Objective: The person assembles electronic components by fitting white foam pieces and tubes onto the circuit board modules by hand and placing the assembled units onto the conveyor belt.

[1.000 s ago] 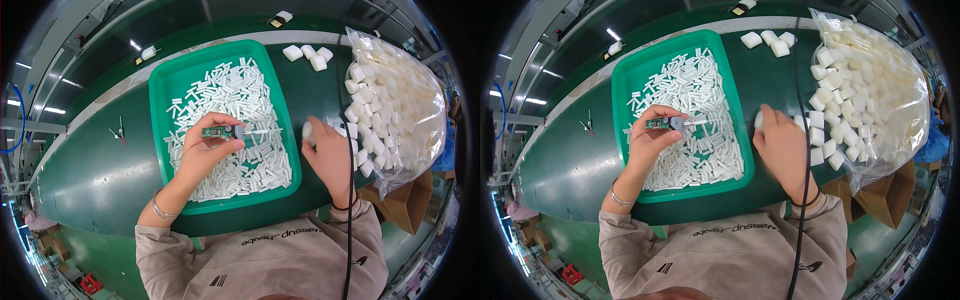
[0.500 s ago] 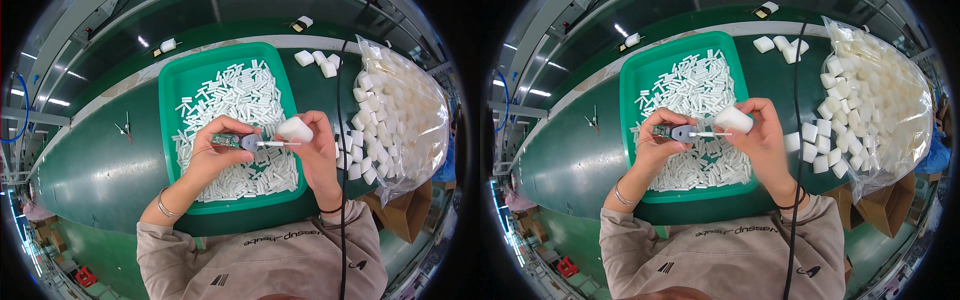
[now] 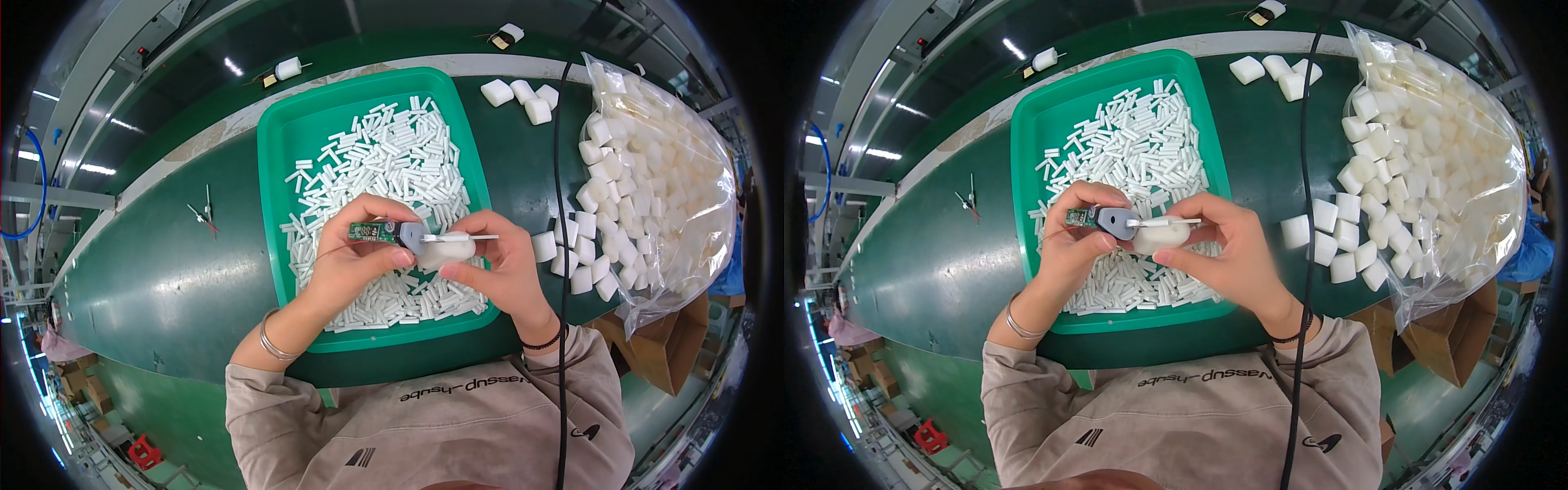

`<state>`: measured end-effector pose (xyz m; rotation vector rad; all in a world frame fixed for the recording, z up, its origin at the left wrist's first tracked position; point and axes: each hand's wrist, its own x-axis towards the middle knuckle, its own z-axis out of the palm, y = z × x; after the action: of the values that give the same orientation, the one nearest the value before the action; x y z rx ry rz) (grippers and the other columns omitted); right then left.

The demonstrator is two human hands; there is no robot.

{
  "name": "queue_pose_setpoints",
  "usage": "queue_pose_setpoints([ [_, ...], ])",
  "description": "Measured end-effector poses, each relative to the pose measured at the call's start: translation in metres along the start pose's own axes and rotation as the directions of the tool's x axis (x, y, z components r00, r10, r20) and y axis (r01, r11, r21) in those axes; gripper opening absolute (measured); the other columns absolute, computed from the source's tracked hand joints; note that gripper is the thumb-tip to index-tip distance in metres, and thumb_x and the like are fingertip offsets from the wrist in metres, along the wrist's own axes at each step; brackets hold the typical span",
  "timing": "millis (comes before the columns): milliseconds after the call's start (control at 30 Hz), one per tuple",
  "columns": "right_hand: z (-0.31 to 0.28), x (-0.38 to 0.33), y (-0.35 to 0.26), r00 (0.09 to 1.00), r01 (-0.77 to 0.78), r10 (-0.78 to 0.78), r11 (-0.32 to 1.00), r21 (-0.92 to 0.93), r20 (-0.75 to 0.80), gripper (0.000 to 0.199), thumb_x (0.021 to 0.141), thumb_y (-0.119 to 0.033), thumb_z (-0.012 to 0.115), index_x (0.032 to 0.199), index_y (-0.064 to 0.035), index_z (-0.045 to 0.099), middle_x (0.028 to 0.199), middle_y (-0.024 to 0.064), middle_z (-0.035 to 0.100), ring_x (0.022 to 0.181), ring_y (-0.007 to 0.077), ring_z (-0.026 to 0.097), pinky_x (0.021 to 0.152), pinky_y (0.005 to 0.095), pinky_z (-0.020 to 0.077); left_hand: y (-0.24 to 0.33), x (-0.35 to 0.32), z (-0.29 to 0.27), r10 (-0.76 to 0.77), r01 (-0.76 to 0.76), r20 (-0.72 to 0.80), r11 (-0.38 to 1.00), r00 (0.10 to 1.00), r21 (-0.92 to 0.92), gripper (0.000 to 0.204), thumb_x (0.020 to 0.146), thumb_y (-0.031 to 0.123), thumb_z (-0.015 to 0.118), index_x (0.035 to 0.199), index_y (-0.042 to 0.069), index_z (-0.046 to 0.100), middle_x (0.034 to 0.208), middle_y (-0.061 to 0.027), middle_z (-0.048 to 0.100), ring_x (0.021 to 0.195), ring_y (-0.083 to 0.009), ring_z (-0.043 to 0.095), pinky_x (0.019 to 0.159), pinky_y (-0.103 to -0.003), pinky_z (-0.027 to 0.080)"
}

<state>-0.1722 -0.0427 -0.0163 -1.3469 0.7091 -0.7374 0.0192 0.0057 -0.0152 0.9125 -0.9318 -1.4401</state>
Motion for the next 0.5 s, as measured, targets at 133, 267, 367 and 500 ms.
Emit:
queue_pose_setpoints([
  [133, 0.003, -0.002, 0.002, 0.998, 0.024, -0.023, 1.000, 0.014, -0.057, 0.029, 0.065, 0.002, 0.071, 0.089, 0.0010, 0.056, 0.085, 0.0076, 0.058, 0.080, 0.0124, 0.058, 0.071, 0.0248, 0.0479, -0.002, -0.003, 0.002, 0.145, -0.142, -0.058, 0.988, 0.988, 0.057, 0.036, 0.064, -0.006, 0.067, 0.095, 0.002, 0.050, 0.097, -0.0116, 0.057, 0.091, -0.0168, 0.055, 0.076, -0.027, 0.050],
  [267, 0.006, -0.006, 0.006, 0.983, 0.130, -0.110, 0.982, 0.138, -0.145, 0.027, 0.065, 0.007, 0.068, 0.088, 0.0026, 0.056, 0.084, 0.0088, 0.060, 0.078, 0.0135, 0.060, 0.070, 0.0256, 0.0492, -0.005, -0.004, -0.001, 0.304, -0.298, -0.012, 0.942, 0.953, 0.152, 0.038, 0.062, -0.006, 0.070, 0.091, 0.002, 0.047, 0.096, -0.0156, 0.059, 0.093, -0.0192, 0.057, 0.081, -0.029, 0.046],
  [367, 0.008, -0.009, 0.009, 0.981, 0.146, -0.121, 0.975, 0.165, -0.153, 0.027, 0.065, 0.008, 0.069, 0.087, 0.0027, 0.056, 0.084, 0.0099, 0.060, 0.079, 0.0144, 0.060, 0.070, 0.0272, 0.0497, -0.003, -0.005, 0.002, 0.323, -0.327, 0.059, 0.913, 0.945, 0.244, 0.040, 0.059, -0.005, 0.073, 0.089, 0.003, 0.048, 0.096, -0.0159, 0.060, 0.091, -0.0194, 0.058, 0.079, -0.029, 0.046],
  [500, 0.013, -0.009, 0.001, 0.969, 0.166, -0.164, 0.986, -0.005, -0.183, 0.027, 0.064, 0.003, 0.072, 0.086, 0.0016, 0.056, 0.085, 0.0100, 0.060, 0.079, 0.0150, 0.060, 0.068, 0.0281, 0.0498, -0.002, -0.007, 0.004, 0.284, -0.294, 0.077, 0.912, 0.956, 0.285, 0.036, 0.060, -0.005, 0.073, 0.087, 0.002, 0.050, 0.094, -0.0158, 0.061, 0.088, -0.0199, 0.060, 0.078, -0.030, 0.047],
])
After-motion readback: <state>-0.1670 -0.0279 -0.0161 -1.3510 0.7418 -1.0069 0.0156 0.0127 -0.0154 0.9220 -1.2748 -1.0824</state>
